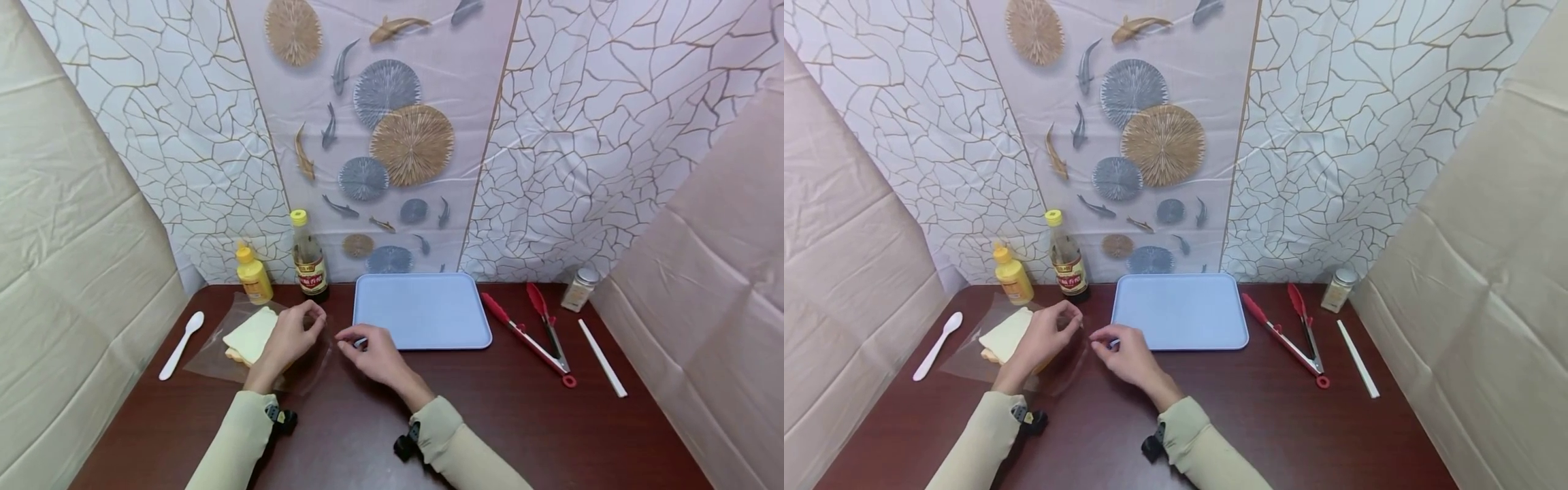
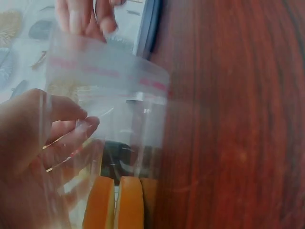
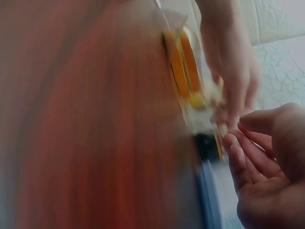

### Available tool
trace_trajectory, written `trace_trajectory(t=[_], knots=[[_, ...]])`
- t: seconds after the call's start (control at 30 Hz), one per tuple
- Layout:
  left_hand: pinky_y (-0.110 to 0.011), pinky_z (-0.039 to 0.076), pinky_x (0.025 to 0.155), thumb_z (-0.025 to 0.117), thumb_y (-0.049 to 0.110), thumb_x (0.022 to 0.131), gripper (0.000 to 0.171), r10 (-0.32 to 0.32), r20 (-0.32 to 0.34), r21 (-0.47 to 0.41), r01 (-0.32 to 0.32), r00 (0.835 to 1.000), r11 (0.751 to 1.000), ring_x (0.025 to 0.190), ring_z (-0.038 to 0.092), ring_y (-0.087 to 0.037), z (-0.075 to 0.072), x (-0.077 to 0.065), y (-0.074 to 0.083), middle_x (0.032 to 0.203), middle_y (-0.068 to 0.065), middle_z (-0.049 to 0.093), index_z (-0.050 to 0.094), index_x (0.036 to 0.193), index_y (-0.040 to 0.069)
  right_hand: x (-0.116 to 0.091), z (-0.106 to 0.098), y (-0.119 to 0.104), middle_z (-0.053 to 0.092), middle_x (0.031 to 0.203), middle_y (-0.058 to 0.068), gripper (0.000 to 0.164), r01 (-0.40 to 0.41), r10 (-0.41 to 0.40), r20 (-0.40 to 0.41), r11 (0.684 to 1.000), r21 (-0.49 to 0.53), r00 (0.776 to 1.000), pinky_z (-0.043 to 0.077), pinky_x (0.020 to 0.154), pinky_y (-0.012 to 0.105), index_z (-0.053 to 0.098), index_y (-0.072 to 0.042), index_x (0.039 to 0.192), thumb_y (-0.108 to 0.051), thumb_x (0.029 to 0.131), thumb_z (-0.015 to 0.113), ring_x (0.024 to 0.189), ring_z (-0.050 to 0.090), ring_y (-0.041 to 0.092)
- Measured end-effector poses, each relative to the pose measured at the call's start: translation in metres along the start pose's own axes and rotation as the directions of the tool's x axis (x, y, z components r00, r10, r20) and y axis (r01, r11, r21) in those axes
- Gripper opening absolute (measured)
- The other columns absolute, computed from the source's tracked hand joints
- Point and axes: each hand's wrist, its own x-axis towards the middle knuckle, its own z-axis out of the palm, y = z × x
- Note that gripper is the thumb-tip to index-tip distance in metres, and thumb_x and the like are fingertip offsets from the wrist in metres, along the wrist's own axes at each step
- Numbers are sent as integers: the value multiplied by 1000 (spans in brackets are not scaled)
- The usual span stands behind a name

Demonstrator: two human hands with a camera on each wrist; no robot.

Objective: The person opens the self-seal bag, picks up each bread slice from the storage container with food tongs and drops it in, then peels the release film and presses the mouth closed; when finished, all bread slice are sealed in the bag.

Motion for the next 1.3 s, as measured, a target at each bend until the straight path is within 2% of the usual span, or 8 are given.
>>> trace_trajectory(t=[0.1,0.2,0.4,0.53,0.73,0.93,1.17,1.3], knots=[[-47,62,90,72,20,104,4,14,3,-10,-14,1000,1000,93,74,-19,-1,-3,0,94,1,78,74,101,17,5,15,-4,80,111,6,22,-23,22,16,999,32,1000,60,82,23,78,-6,124,-15,105,72,96,74,15],[-47,63,92,73,19,104,4,23,25,-37,-22,999,999,96,76,-18,0,-4,-2,96,1,80,75,101,18,9,25,-5,80,114,11,28,-52,53,-13,995,80,999,60,83,23,74,-3,130,-13,104,71,100,75,21],[-44,64,88,74,19,104,4,24,95,-88,-15,995,996,94,77,-17,-2,-3,-3,99,0,80,76,104,17,13,30,0,79,118,14,36,-99,108,-74,988,117,991,61,85,23,69,-1,137,-14,103,72,105,76,23],[-48,64,94,74,21,105,3,-3,136,-131,21,991,991,102,79,-20,-7,-4,-1,102,1,80,76,105,18,14,30,3,79,118,12,37,-126,139,-90,983,134,986,61,87,25,69,-3,138,-15,104,72,106,76,22],[-51,61,104,73,23,106,4,40,190,-141,-13,981,990,113,78,-22,-11,-5,-2,105,4,80,76,106,20,14,33,0,80,111,12,28,-111,125,-104,986,126,987,61,85,26,74,-1,130,-10,104,70,100,77,23],[-50,61,101,71,21,107,7,100,230,-188,-57,968,981,108,79,-19,-15,-5,0,105,2,81,77,106,17,15,35,-1,82,101,9,19,-103,116,-144,990,98,983,59,80,22,80,-6,118,-16,104,74,90,77,19],[-45,62,98,70,20,108,7,101,274,-182,-52,956,982,106,78,-15,-16,-5,4,104,3,81,77,106,18,16,33,1,81,90,4,9,-116,130,-181,989,90,975,58,73,19,82,-9,101,-17,100,79,77,73,9],[-43,62,97,69,19,108,7,115,274,-169,-70,955,983,105,77,-14,-14,-5,3,103,3,80,76,106,18,15,32,0,81,86,4,8,-127,146,-180,985,114,973,57,69,18,82,-9,99,-16,100,78,74,73,7]])
